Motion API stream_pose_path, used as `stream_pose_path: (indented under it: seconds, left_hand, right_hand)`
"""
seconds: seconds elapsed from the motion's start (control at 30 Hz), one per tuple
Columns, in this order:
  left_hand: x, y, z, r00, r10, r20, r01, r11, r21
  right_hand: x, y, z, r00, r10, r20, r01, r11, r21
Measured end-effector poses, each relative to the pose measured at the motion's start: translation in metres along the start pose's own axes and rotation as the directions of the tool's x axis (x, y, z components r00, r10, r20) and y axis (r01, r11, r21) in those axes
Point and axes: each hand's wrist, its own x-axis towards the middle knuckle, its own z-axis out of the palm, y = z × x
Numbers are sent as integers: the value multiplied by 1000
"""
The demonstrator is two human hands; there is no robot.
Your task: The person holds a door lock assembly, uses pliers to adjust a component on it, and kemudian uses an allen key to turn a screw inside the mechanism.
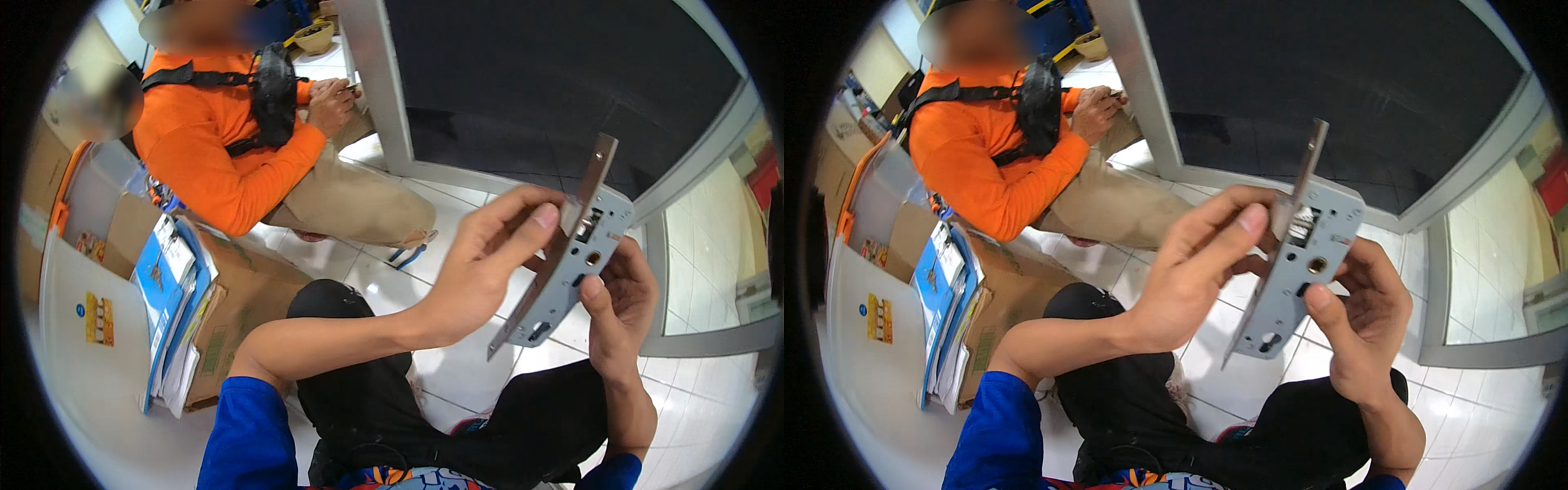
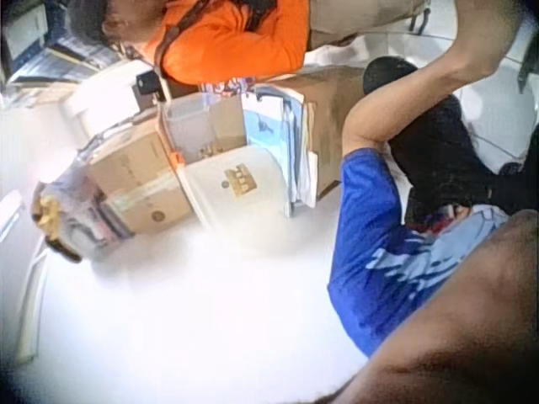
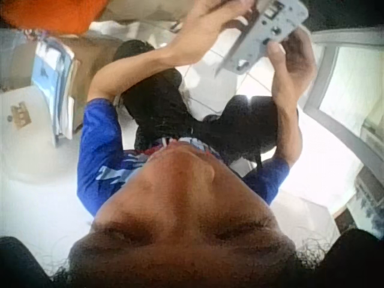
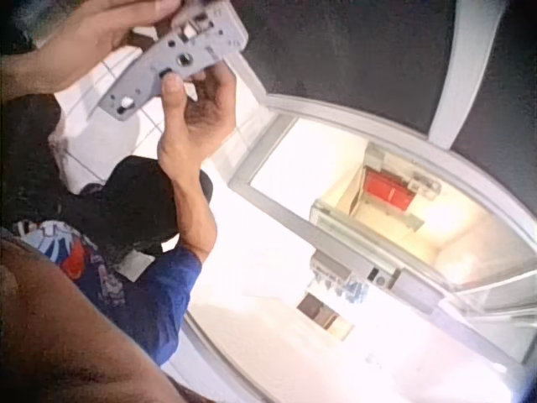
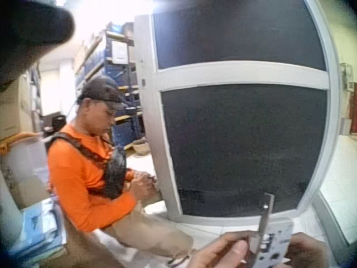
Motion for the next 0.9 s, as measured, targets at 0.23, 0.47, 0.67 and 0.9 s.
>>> stream_pose_path:
  seconds: [0.23, 0.47, 0.67, 0.9]
  left_hand:
    - [7, -3, -13, 986, -10, 164, 20, 998, -58]
    - [9, 0, -15, 980, 32, 198, -25, 999, -42]
    - [12, 3, -18, 969, 0, 247, 6, 1000, -24]
    - [8, 14, -16, 956, -75, 284, 126, 978, -165]
  right_hand:
    - [1, 1, 0, 995, 103, -7, -102, 989, 104]
    - [7, 0, 3, 993, 115, 34, -119, 978, 173]
    - [8, 1, -2, 988, 143, 61, -152, 968, 201]
    - [5, 0, 0, 985, 146, 89, -163, 960, 226]
